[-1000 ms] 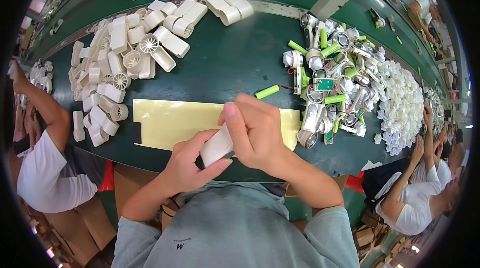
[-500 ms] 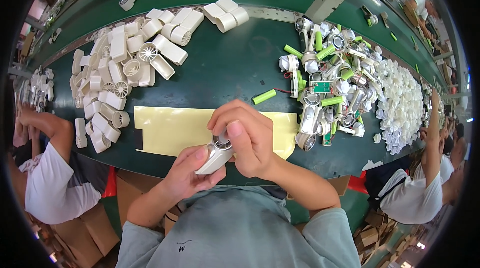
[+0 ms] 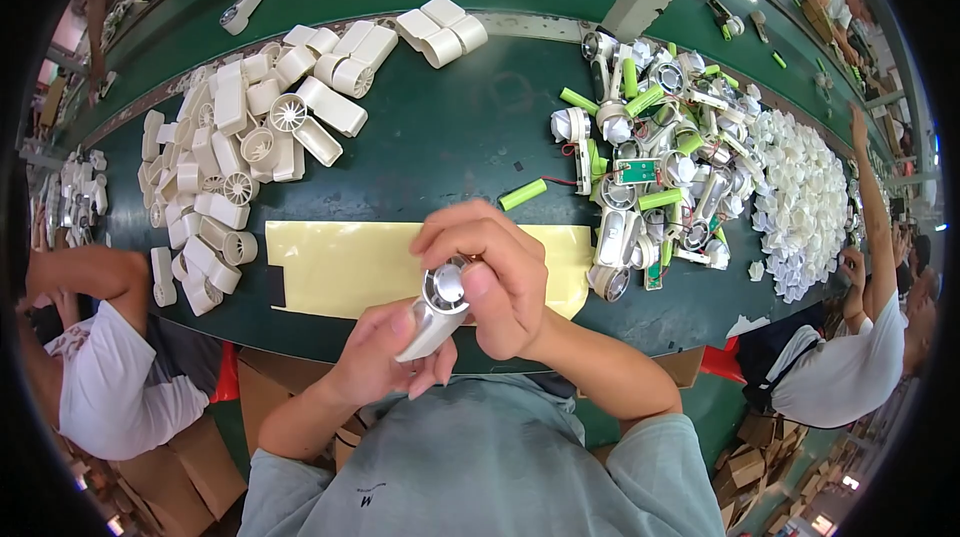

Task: The person assembles handheld rechargeable fans by snapping together fan housings, fan blades, motor assemblies, plastic casings, and circuit boards by hand.

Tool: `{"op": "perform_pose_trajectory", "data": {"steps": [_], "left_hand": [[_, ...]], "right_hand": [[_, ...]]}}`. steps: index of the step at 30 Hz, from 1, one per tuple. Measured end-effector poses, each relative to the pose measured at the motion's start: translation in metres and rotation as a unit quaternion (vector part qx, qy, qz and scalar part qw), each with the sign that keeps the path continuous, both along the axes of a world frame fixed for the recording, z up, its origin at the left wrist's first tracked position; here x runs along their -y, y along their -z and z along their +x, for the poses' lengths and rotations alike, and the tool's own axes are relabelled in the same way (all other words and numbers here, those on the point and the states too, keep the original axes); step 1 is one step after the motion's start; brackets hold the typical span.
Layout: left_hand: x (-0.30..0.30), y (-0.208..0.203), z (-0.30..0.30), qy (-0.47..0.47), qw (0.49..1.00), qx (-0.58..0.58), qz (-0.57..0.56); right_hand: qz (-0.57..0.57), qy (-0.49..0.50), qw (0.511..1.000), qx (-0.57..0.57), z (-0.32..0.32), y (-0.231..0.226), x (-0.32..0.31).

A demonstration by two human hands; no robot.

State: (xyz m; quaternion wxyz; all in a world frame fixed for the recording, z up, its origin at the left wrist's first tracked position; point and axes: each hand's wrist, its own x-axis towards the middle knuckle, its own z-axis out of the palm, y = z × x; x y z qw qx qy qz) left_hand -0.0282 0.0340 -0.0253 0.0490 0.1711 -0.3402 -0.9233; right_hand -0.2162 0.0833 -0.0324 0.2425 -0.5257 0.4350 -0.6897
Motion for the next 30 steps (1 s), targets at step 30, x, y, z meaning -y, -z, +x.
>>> {"op": "perform_pose_trajectory", "data": {"steps": [30], "left_hand": [[0.029,-0.007,-0.006,-0.238,0.791,0.066,-0.559]], "right_hand": [[0.295,-0.151,0.934,-0.132,-0.042,-0.065,0.026]]}}
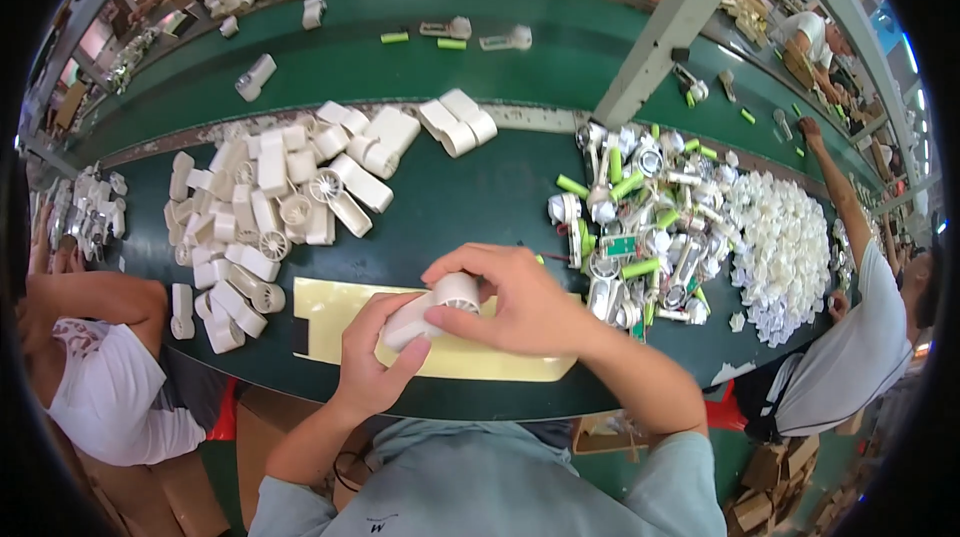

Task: The person assembles handheld rechargeable fans by snapping together fan housings, fan blades, motor assemblies, plastic casings, and circuit boards by hand.

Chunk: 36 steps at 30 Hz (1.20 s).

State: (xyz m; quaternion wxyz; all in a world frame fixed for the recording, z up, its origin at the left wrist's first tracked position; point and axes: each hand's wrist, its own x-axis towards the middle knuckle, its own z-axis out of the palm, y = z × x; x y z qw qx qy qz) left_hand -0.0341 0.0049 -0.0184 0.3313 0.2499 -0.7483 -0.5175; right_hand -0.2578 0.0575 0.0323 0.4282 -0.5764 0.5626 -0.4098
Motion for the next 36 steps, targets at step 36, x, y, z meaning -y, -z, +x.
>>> {"op": "perform_pose_trajectory", "data": {"steps": [36], "left_hand": [[0.127,0.032,-0.141,-0.064,0.791,0.326,-0.514]], "right_hand": [[-0.252,0.147,0.905,-0.310,-0.152,-0.043,0.172]]}}
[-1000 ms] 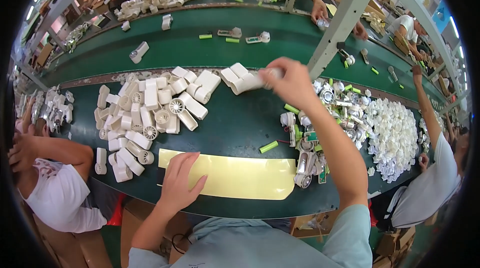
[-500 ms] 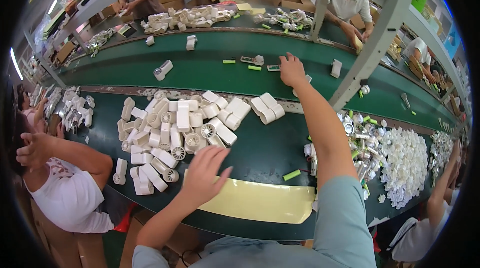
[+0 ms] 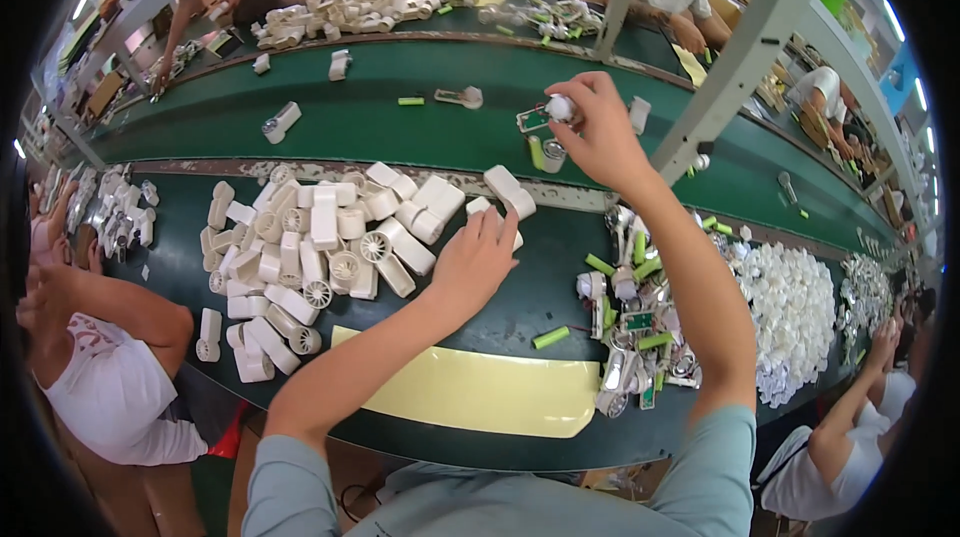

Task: The person assembles handheld rechargeable fans by snapping together fan housings, fan blades, motor assemblies, plastic casings, and circuit boards by hand.

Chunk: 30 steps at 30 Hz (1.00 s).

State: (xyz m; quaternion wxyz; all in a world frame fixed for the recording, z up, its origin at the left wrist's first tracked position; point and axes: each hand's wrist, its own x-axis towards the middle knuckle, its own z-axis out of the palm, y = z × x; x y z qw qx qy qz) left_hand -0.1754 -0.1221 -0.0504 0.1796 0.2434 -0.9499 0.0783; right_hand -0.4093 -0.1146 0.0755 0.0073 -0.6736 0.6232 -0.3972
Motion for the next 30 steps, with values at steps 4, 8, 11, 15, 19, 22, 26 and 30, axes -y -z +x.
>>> {"op": "perform_pose_trajectory", "data": {"steps": [4,8,11,15,19,22,26,30], "left_hand": [[0.007,-0.030,0.022,0.202,0.978,0.053,0.021],[0.023,-0.018,0.017,0.221,0.970,0.051,0.089],[0.001,-0.024,0.027,0.183,0.946,0.019,0.266],[-0.037,-0.031,0.062,0.105,0.615,-0.109,0.774],[-0.089,-0.033,0.094,0.082,0.419,-0.151,0.892],[-0.103,-0.006,0.117,0.202,0.176,-0.211,0.940],[-0.112,-0.010,0.132,0.109,0.086,-0.224,0.965],[-0.113,-0.003,0.142,0.177,0.119,-0.228,0.950]], "right_hand": [[-0.001,-0.024,0.993,0.112,0.014,-0.023,-0.097],[0.045,-0.048,0.961,0.269,0.042,-0.030,-0.170],[0.045,-0.089,0.928,0.360,0.060,-0.010,-0.207],[0.080,-0.209,0.878,0.424,0.095,-0.007,-0.229],[0.031,-0.250,0.857,0.450,0.124,0.014,-0.217],[0.025,-0.259,0.843,0.470,0.132,0.025,-0.211],[0.011,-0.248,0.868,0.430,0.133,0.045,-0.207],[0.004,-0.200,0.885,0.420,0.133,0.053,-0.213]]}}
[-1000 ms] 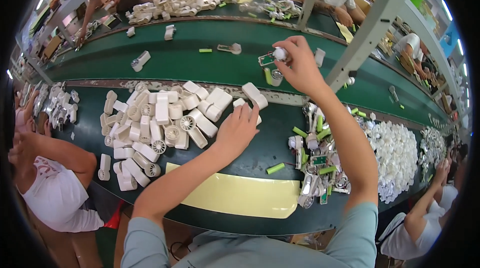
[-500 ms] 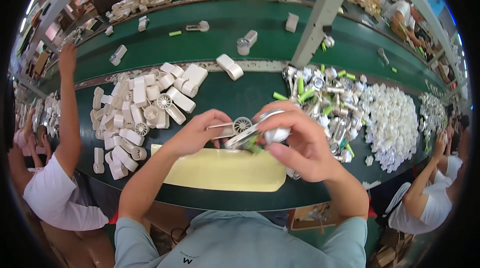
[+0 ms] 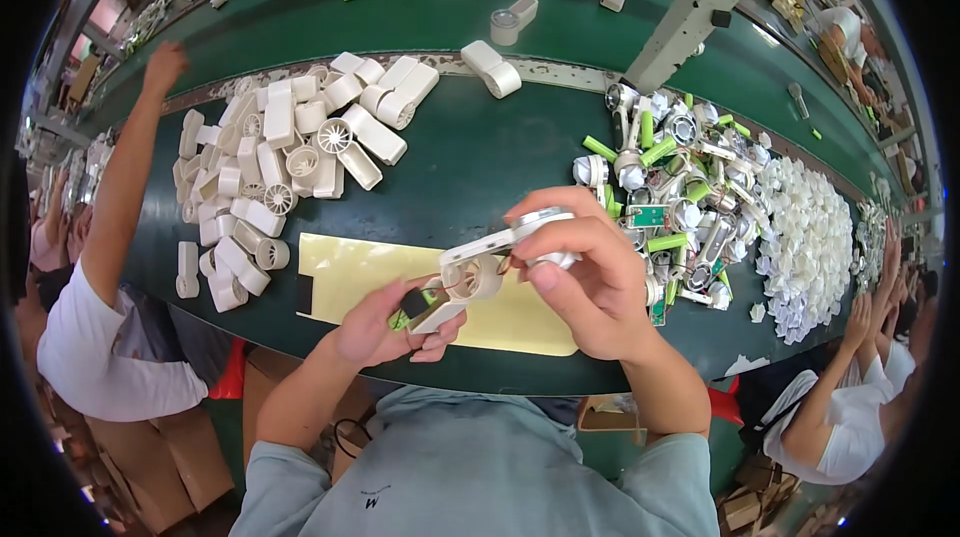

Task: The person assembles handheld rechargeable fans by snapping together fan housings, fan blades, motor assemblies, plastic casings, and circuit boards by hand.

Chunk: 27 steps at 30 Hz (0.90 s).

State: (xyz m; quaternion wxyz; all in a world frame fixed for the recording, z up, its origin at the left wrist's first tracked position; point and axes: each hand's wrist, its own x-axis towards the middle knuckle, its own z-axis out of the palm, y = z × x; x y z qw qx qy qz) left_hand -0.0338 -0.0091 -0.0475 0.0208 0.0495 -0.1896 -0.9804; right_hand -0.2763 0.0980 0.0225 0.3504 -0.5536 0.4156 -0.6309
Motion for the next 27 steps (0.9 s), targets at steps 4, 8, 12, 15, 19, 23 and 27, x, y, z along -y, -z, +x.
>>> {"op": "perform_pose_trajectory", "data": {"steps": [4,8,12,15,19,23,27], "left_hand": [[-0.004,-0.013,0.004,-0.040,0.976,0.119,-0.179],[-0.003,-0.015,0.008,-0.082,0.946,0.137,-0.282],[-0.005,-0.020,0.006,-0.066,0.899,0.171,-0.399],[-0.007,-0.027,0.006,-0.072,0.892,0.195,-0.402],[-0.012,-0.023,0.009,-0.095,0.879,0.163,-0.437],[-0.010,-0.026,0.012,-0.007,0.918,0.192,-0.348],[-0.016,-0.029,0.011,-0.003,0.926,0.201,-0.319]], "right_hand": [[0.025,0.055,0.997,-0.046,0.000,0.000,-0.008],[0.008,0.044,0.994,-0.105,0.000,0.000,-0.006],[-0.007,0.036,0.989,-0.142,0.003,0.000,-0.004],[-0.025,0.016,0.987,-0.161,0.009,0.005,-0.001],[-0.062,-0.023,0.987,-0.148,0.011,0.002,0.004],[-0.042,-0.047,0.995,-0.080,0.020,0.017,-0.002],[0.026,-0.069,0.995,-0.061,0.031,0.013,0.001]]}}
